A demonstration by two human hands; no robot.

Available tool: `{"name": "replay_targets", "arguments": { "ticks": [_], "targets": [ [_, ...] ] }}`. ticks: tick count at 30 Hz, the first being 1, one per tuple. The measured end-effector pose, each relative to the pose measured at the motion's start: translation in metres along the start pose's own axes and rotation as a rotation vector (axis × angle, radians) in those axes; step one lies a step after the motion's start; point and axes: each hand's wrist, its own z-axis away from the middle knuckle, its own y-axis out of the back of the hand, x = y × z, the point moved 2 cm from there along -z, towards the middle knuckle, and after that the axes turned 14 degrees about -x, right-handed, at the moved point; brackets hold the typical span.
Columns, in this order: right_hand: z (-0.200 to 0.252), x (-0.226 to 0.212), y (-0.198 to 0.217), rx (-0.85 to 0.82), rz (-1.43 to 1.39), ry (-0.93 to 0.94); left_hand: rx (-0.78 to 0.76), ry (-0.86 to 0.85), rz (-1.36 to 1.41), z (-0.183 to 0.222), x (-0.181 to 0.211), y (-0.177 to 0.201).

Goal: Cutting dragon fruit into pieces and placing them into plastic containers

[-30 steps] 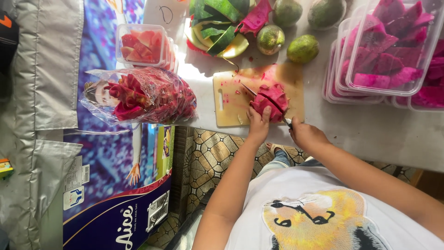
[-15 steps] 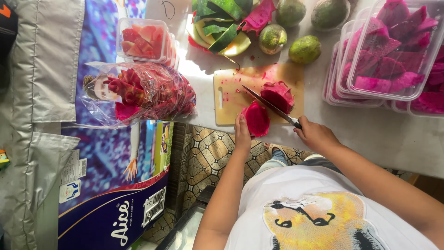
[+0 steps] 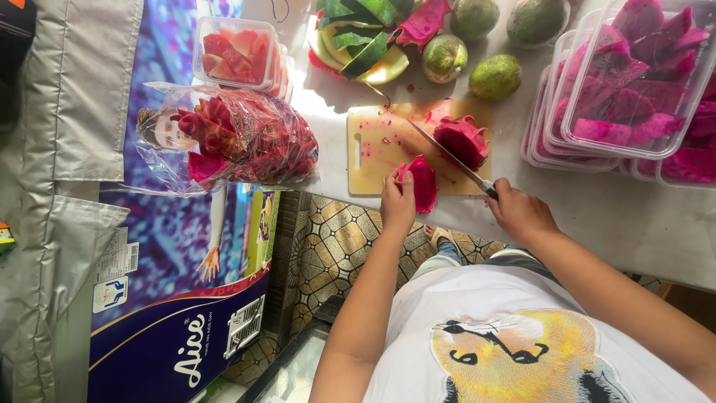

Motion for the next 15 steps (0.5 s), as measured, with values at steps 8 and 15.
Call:
{"name": "replay_targets", "arguments": {
  "ticks": [8, 15],
  "targets": [
    [0.007, 0.003, 0.0, 0.011, -0.088, 0.004, -0.026, 0.149, 0.567, -0.039, -0.07, -0.019],
    [0.004, 0.009, -0.015, -0.047, -0.078, 0.019, 0.728, -0.095, 0.82, -0.007, -0.065, 0.137]
  ]
}}
